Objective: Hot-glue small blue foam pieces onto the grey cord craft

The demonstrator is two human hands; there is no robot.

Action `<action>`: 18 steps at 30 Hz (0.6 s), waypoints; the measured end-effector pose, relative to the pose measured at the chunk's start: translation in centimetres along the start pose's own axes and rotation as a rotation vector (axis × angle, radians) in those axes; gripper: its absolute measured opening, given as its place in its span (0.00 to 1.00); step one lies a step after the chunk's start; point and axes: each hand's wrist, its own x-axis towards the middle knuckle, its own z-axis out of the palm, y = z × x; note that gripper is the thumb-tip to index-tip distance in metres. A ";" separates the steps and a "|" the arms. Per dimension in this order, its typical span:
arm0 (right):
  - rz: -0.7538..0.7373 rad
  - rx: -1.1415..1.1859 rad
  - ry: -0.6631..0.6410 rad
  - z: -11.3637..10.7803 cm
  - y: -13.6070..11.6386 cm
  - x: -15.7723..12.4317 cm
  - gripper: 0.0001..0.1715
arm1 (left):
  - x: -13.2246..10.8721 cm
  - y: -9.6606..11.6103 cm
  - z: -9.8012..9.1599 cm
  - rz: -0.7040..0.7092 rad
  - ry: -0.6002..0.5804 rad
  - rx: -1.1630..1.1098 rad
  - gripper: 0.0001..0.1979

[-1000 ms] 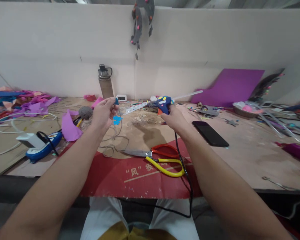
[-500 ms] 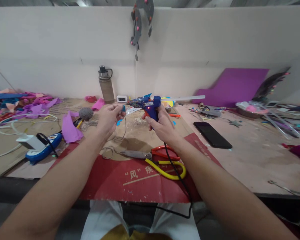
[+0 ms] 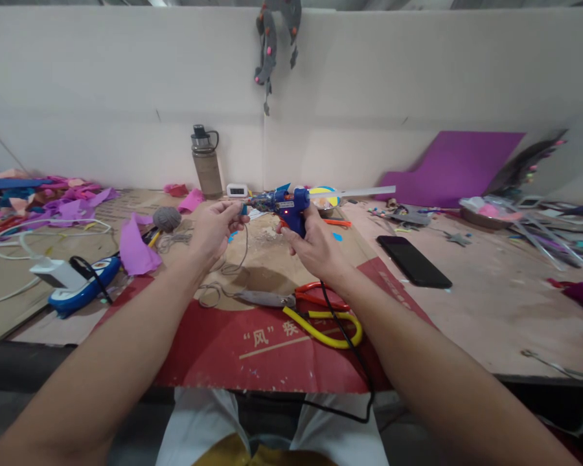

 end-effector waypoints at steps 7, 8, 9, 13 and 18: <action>0.033 -0.007 0.014 -0.2 -0.8 -0.2 0.31 | -0.1 -0.1 0.0 0.014 -0.012 0.019 0.05; 0.042 -0.024 0.016 -0.2 -0.9 -0.2 0.31 | -0.1 -0.2 0.0 0.019 -0.014 0.018 0.05; 0.047 -0.043 0.018 -0.3 -1.0 -0.2 0.31 | -0.1 -0.2 0.0 0.024 -0.015 0.017 0.05; 0.029 -0.101 0.031 -0.3 -1.0 -0.2 0.30 | 0.0 -0.3 0.1 0.034 -0.014 0.026 0.04; -0.005 -0.096 0.035 -0.2 -1.0 -0.2 0.29 | 0.0 -0.1 0.2 0.028 0.005 0.030 0.04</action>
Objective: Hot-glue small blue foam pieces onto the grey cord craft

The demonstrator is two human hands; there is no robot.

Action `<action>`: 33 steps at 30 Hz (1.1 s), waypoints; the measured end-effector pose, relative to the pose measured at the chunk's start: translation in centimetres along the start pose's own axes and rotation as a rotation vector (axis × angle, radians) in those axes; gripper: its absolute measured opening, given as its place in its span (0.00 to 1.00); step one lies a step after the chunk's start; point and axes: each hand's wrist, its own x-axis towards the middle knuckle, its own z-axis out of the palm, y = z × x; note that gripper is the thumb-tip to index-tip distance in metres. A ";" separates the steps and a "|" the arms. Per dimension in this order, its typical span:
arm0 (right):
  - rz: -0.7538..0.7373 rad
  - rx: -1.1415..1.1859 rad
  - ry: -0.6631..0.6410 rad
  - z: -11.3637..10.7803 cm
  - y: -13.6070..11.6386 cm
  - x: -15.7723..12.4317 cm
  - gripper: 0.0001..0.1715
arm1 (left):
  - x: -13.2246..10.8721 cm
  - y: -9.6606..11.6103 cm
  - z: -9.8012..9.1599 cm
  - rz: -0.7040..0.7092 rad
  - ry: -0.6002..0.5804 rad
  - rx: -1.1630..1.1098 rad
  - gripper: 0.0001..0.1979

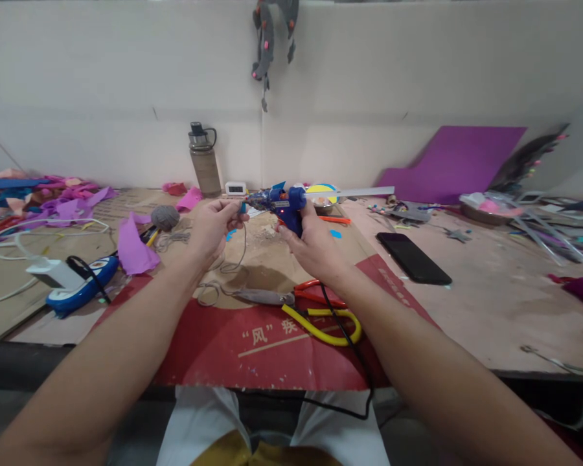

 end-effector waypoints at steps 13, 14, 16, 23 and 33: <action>0.034 -0.019 -0.005 -0.1 -0.2 0.0 0.24 | -0.1 0.3 0.1 -0.013 0.031 -0.010 0.06; 0.037 -0.021 -0.004 -0.1 -0.2 0.0 0.24 | -0.1 0.3 0.1 -0.017 0.029 -0.009 0.06; 0.033 -0.021 -0.001 -0.1 -0.1 0.0 0.24 | -0.1 0.2 0.1 -0.022 0.023 -0.008 0.06; 0.039 -0.023 -0.005 -0.2 -0.1 -0.1 0.24 | 0.0 0.4 0.0 -0.018 0.043 -0.010 0.04; 0.032 -0.034 -0.011 -0.1 -0.1 -0.1 0.25 | 0.0 0.2 0.0 -0.014 0.014 -0.017 0.05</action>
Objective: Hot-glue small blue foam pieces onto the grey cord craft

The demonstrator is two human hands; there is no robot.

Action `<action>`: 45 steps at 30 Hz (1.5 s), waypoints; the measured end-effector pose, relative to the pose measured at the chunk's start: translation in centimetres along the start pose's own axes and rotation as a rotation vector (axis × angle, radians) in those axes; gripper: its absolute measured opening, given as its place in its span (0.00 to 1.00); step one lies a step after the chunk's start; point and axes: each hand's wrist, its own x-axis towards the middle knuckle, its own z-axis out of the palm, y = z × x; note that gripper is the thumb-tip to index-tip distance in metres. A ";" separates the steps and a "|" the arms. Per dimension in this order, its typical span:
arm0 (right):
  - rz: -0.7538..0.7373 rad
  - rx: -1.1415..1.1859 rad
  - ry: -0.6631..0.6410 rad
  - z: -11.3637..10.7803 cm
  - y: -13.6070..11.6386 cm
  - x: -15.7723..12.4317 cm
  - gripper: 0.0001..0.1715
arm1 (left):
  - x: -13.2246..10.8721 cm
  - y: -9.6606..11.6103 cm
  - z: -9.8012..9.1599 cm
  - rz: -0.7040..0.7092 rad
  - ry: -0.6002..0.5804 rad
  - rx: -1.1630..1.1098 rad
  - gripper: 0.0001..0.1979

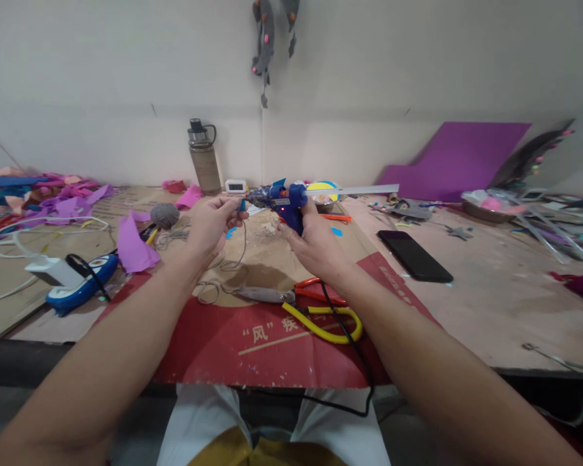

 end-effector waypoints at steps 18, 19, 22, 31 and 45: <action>-0.091 0.050 0.036 0.1 0.5 0.1 0.22 | 0.3 -0.1 -0.3 -0.002 0.016 0.015 0.04; -0.091 0.048 0.032 0.1 0.4 0.0 0.22 | 0.3 -0.1 -0.2 0.000 0.012 0.015 0.04; -0.076 0.042 0.026 0.1 0.4 0.0 0.21 | 0.3 -0.1 -0.2 0.015 0.004 0.020 0.04; -0.015 -0.002 0.016 0.0 0.1 -0.1 0.21 | 0.5 -0.1 -0.4 0.023 0.024 0.009 0.05; -0.023 -0.010 0.033 0.0 0.1 0.0 0.20 | -0.1 0.0 0.0 0.007 0.008 0.075 0.05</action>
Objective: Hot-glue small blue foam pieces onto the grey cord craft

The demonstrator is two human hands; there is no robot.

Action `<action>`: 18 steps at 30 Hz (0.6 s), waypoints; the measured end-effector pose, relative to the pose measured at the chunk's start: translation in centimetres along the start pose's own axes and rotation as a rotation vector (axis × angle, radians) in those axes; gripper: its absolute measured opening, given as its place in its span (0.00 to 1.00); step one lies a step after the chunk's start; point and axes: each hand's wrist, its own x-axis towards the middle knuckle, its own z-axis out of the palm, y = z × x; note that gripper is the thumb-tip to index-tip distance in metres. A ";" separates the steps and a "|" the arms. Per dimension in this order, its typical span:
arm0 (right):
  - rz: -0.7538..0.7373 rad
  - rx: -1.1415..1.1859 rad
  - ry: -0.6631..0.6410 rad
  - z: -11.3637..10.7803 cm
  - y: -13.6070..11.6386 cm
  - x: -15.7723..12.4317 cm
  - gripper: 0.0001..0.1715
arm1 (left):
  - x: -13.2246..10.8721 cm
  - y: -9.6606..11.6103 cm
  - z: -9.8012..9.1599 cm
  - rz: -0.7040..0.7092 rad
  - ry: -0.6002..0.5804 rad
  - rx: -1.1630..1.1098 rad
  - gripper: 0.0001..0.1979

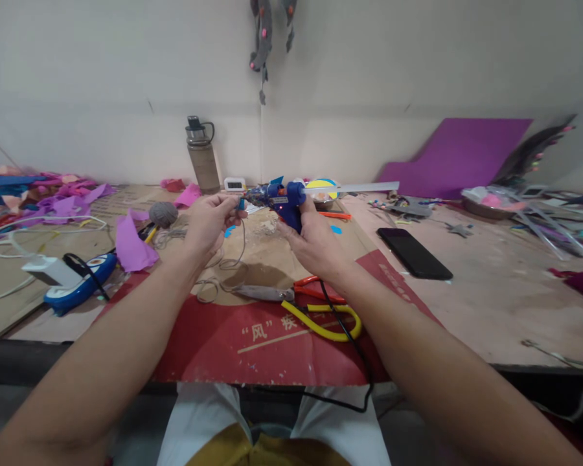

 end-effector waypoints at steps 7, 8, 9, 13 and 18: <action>-0.007 0.013 0.007 0.0 -0.1 -0.1 0.24 | 0.1 0.1 -0.2 0.008 0.012 -0.015 0.04; -0.010 0.013 0.010 0.0 0.0 0.0 0.25 | 0.2 0.1 -0.2 0.008 0.015 -0.013 0.04; -0.013 0.014 0.012 0.0 0.0 0.0 0.26 | 0.2 0.1 -0.2 0.008 0.018 -0.011 0.04; -0.006 0.007 0.003 0.0 0.1 0.0 0.25 | 0.2 0.1 -0.3 0.000 0.026 -0.021 0.04; -0.008 0.007 -0.002 0.0 -0.1 -0.1 0.22 | 0.2 0.1 -0.3 0.005 0.018 -0.026 0.04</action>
